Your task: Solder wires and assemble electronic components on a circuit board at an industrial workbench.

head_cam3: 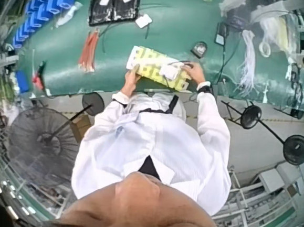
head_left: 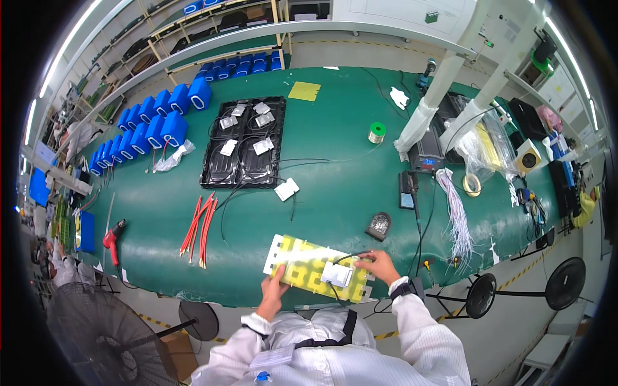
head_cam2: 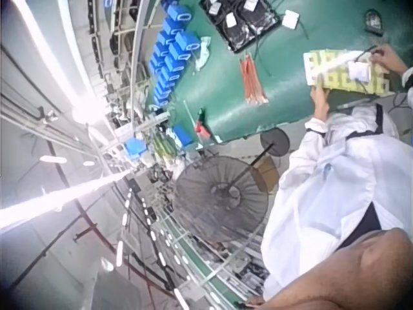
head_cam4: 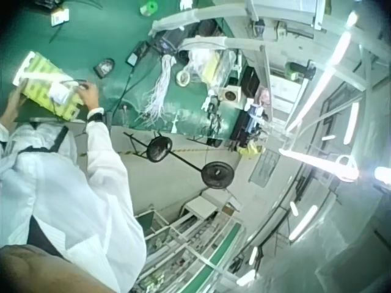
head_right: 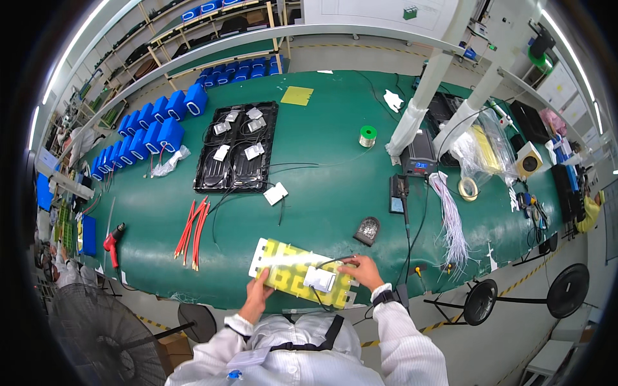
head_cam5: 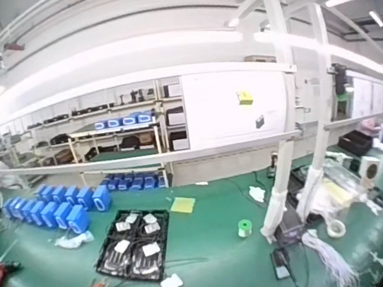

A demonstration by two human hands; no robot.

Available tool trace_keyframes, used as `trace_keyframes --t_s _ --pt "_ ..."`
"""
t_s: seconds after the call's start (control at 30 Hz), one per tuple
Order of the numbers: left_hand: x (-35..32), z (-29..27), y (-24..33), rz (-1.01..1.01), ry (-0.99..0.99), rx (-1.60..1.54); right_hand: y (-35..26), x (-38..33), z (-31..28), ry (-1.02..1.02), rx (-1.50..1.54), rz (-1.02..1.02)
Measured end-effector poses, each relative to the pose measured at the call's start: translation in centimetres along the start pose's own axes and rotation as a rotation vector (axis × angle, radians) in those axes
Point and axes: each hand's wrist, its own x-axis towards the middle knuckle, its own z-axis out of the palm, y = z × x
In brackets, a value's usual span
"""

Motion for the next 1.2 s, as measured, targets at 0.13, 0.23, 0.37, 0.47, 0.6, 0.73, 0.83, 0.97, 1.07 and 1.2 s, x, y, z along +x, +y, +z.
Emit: trace_keyframes --t_s 0.13,0.23,0.37,0.47,0.6,0.73,0.83,0.97,1.07,1.2 --pt "4.1 1.7 4.5 0.081 -0.093 0.332 1.6 -2.3 1.9 0.129 0.205 0.033" --pt "6.3 3.9 7.6 0.121 -0.192 0.501 1.0 -4.8 4.1 0.271 0.24 0.059" --pt "9.7 7.2 9.5 0.163 -0.381 0.591 1.1 -7.4 8.7 0.458 0.366 0.042" --pt "12.5 8.7 9.3 0.327 -0.433 0.902 0.8 -8.6 11.2 0.502 0.401 0.096" --pt "10.6 8.6 9.5 0.156 -0.552 0.471 0.5 -8.9 12.9 0.634 0.326 0.048" --pt "11.2 4.1 8.1 -0.064 -0.41 0.13 0.4 -9.0 12.2 0.575 0.377 0.112" --pt "12.6 -0.3 5.8 0.051 -0.438 0.352 -0.2 -9.3 11.7 0.522 0.415 0.147" --pt "14.0 -6.1 3.4 0.152 -0.372 0.638 1.3 -11.9 12.0 0.487 0.464 0.045" --pt "15.4 -9.3 2.5 0.176 -0.367 0.698 2.2 -15.6 12.0 0.566 0.566 0.196" --pt "15.7 -9.4 2.3 0.242 -0.357 0.766 4.0 -20.9 12.9 0.669 0.721 0.346"
